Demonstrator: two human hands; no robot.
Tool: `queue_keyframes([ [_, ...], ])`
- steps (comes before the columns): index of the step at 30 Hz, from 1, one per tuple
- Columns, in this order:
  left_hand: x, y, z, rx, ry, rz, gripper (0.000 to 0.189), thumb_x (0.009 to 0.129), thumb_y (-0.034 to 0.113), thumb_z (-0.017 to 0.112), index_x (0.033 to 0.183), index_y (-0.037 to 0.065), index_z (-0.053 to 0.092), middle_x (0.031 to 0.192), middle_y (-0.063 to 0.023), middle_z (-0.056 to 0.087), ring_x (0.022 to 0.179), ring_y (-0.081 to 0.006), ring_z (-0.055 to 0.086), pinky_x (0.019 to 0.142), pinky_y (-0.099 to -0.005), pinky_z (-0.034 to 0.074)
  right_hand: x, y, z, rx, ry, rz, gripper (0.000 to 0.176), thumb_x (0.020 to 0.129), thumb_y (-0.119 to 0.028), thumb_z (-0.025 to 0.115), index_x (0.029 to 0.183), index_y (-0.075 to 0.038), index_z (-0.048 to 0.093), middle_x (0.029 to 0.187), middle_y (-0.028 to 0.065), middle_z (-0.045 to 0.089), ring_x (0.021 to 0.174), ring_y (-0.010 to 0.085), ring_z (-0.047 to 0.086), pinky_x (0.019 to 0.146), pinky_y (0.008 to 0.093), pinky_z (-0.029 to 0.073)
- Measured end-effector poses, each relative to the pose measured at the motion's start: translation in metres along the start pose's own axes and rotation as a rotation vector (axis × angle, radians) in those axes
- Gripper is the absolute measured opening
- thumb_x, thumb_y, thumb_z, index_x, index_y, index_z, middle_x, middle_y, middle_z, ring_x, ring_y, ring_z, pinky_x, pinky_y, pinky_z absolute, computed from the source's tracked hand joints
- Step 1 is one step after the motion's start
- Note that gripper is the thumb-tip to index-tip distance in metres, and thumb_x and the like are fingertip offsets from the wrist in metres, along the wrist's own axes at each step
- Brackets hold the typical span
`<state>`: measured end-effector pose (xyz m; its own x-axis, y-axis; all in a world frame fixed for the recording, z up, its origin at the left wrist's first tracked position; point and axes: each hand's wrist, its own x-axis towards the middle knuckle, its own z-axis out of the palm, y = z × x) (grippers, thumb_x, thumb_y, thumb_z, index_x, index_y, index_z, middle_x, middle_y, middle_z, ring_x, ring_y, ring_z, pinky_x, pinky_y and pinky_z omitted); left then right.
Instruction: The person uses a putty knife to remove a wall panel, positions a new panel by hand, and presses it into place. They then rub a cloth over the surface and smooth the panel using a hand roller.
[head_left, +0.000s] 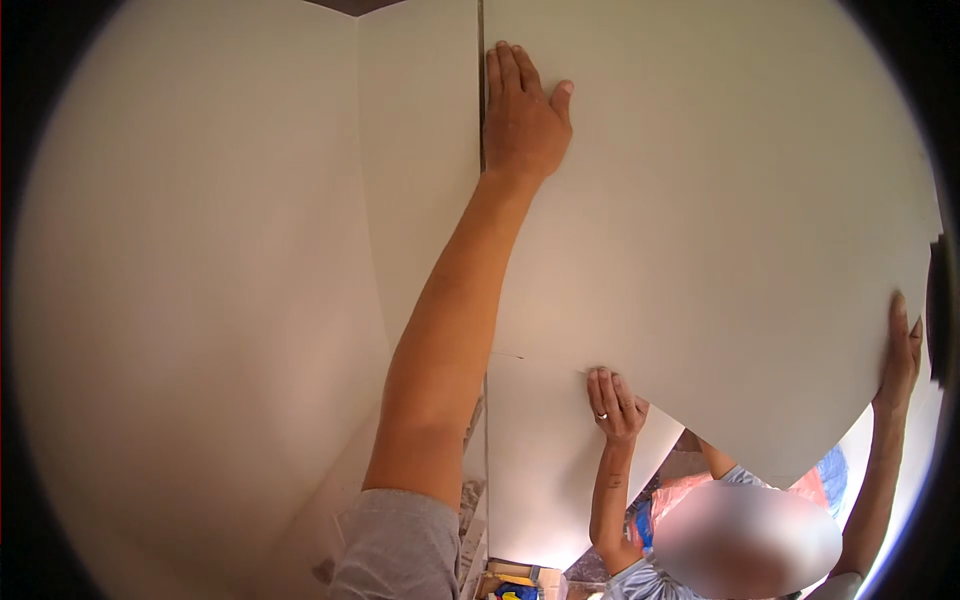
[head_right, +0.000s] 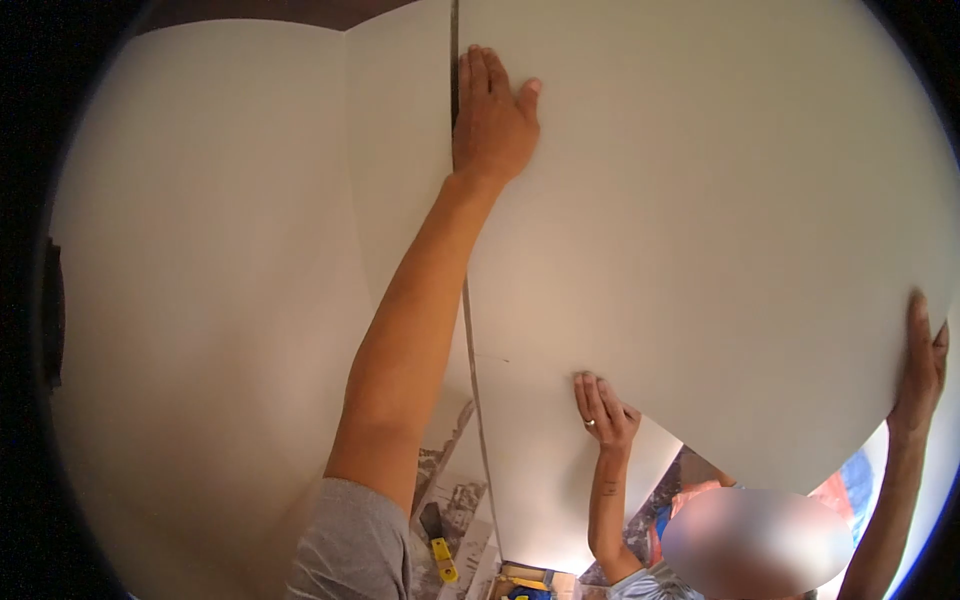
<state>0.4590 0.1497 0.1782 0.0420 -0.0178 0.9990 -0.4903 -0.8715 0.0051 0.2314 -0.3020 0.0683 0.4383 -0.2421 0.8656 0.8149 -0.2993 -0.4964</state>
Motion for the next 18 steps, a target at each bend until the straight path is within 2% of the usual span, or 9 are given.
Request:
queue_keyframes([
  [2,0.004,-0.006,-0.005,-0.052,-0.028,-0.022,0.073,0.106,0.043,0.035,0.152,-0.011,0.018,0.160,-0.0293,0.015,0.150,-0.0393,0.014,0.123,-0.0409,0.020,0.005,-0.005,-0.005,-0.050,-0.223,-0.124,0.054,0.095,-0.036,0.065,0.137,-0.003,0.052,0.143,0.0155,0.053,0.130,0.0298,0.050,0.116,0.0526,0.033],
  [5,0.009,-0.001,-0.009,-0.024,-0.068,-0.044,0.074,0.105,0.044,0.035,0.152,-0.011,0.018,0.160,-0.0294,0.016,0.150,-0.0397,0.014,0.122,-0.0412,0.022,-0.001,-0.017,-0.003,0.032,-0.164,-0.005,0.056,0.086,-0.034,0.076,0.131,-0.007,0.055,0.138,0.0130,0.057,0.128,0.0280,0.052,0.116,0.0556,0.032],
  [8,0.017,0.014,-0.003,0.131,-0.038,-0.078,0.074,0.105,0.042,0.037,0.150,-0.013,0.020,0.159,-0.0300,0.017,0.150,-0.0407,0.012,0.121,-0.0421,0.027,-0.008,-0.011,0.000,0.062,0.017,0.101,0.046,0.102,-0.026,0.058,0.138,0.001,0.049,0.128,0.0099,0.061,0.112,0.0161,0.060,0.096,0.0299,0.048],
  [11,0.035,0.012,0.003,0.199,0.019,-0.015,0.071,0.105,0.040,0.038,0.151,-0.012,0.022,0.158,-0.0307,0.018,0.150,-0.0425,0.012,0.121,-0.0440,0.024,-0.010,-0.012,0.014,0.041,0.166,0.060,0.043,0.100,-0.025,0.060,0.133,0.002,0.054,0.122,0.0103,0.064,0.107,0.0167,0.063,0.093,0.0292,0.050],
  [13,0.042,0.002,0.006,0.161,0.048,0.051,0.068,0.105,0.039,0.039,0.150,-0.010,0.025,0.158,-0.0312,0.019,0.149,-0.0441,0.013,0.121,-0.0471,0.021,-0.007,-0.023,0.022,-0.052,0.019,-0.040,0.055,0.092,-0.033,0.070,0.133,-0.002,0.053,0.132,0.0141,0.060,0.121,0.0266,0.056,0.109,0.0474,0.037],
  [14,0.050,0.000,0.014,0.210,0.101,0.073,0.066,0.106,0.035,0.037,0.150,-0.012,0.023,0.156,-0.0326,0.022,0.147,-0.0430,0.019,0.120,-0.0455,0.025,-0.004,-0.027,0.021,-0.103,-0.051,-0.090,0.061,0.087,-0.037,0.075,0.134,-0.004,0.052,0.137,0.0160,0.057,0.128,0.0315,0.053,0.117,0.0564,0.031],
  [16,0.051,-0.007,0.028,0.314,0.186,0.102,0.063,0.107,0.028,0.035,0.150,-0.015,0.018,0.151,-0.0356,0.028,0.142,-0.0406,0.033,0.117,-0.0423,0.032,-0.001,-0.020,0.012,-0.164,0.012,-0.137,0.061,0.090,-0.035,0.072,0.135,-0.001,0.049,0.136,0.0177,0.057,0.129,0.0334,0.052,0.119,0.0558,0.029],
  [17,0.055,0.005,0.003,0.202,-0.112,0.001,0.066,0.108,0.035,0.027,0.150,-0.015,0.016,0.160,-0.0319,0.009,0.152,-0.0382,0.005,0.126,-0.0406,0.005,-0.002,-0.018,0.006,-0.202,0.037,-0.151,0.061,0.091,-0.035,0.071,0.136,0.000,0.048,0.136,0.0186,0.058,0.130,0.0343,0.052,0.120,0.0555,0.029],
  [18,0.057,0.004,0.004,0.191,-0.052,0.042,0.066,0.107,0.034,0.028,0.150,-0.015,0.016,0.159,-0.0328,0.012,0.151,-0.0391,0.011,0.125,-0.0416,0.010,-0.003,-0.021,0.001,-0.255,0.130,-0.117,0.062,0.093,-0.034,0.068,0.138,0.001,0.045,0.137,0.0194,0.057,0.131,0.0348,0.051,0.120,0.0550,0.028],
])
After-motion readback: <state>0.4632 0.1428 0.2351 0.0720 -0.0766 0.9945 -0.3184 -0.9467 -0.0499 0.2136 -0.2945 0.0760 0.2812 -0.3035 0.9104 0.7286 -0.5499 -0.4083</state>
